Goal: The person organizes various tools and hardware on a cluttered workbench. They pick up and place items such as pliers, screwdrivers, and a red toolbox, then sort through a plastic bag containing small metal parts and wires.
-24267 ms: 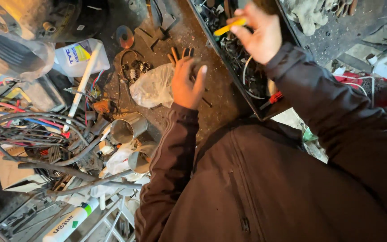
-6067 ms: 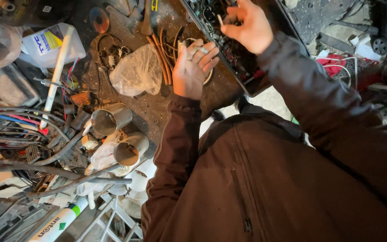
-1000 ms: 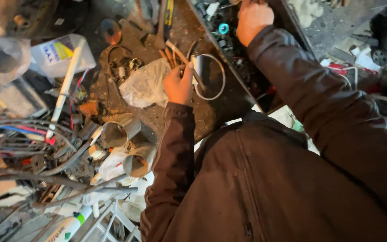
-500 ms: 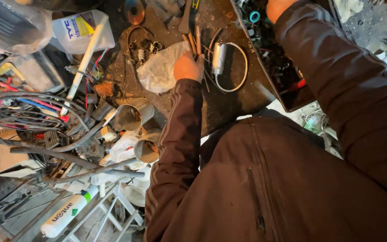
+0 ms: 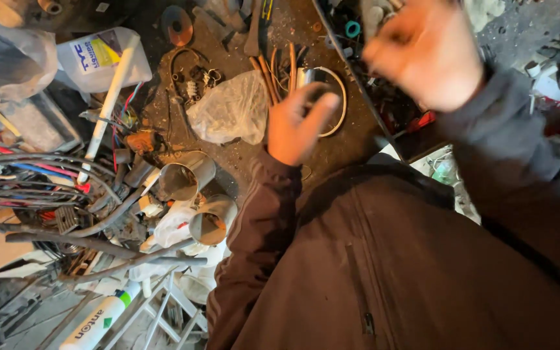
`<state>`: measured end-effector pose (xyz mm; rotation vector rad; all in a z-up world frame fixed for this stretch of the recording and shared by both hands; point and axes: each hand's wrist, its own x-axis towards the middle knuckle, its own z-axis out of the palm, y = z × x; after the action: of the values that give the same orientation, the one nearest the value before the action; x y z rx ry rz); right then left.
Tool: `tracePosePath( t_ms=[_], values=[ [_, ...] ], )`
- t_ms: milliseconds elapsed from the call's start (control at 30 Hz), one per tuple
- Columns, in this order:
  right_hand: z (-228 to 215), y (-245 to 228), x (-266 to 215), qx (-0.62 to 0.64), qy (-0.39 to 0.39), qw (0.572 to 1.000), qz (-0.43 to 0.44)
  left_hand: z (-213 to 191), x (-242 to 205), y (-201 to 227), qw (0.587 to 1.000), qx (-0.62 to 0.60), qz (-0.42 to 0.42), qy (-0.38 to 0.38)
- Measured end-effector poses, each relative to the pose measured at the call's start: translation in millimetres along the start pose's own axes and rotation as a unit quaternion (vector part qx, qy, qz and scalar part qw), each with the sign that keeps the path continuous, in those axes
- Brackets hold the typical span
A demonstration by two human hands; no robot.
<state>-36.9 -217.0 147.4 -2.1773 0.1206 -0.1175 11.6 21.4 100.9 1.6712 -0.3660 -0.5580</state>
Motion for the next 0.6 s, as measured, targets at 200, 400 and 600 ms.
tracePosePath(
  t_ms=[200, 400, 600],
  values=[
    [66, 18, -39, 0.288, 0.015, 0.957, -0.043, 2, -9, -41, 0.994, 0.073, 0.055, -0.054],
    [28, 90, -1, -0.350, 0.115, 0.926, -0.087, -40, 13, -162, 0.958, 0.266, -0.051, 0.097],
    [95, 258, 79, -0.633, 0.015, 0.772, -0.049, -32, 42, -192, 0.889, 0.435, -0.062, 0.130]
  ],
)
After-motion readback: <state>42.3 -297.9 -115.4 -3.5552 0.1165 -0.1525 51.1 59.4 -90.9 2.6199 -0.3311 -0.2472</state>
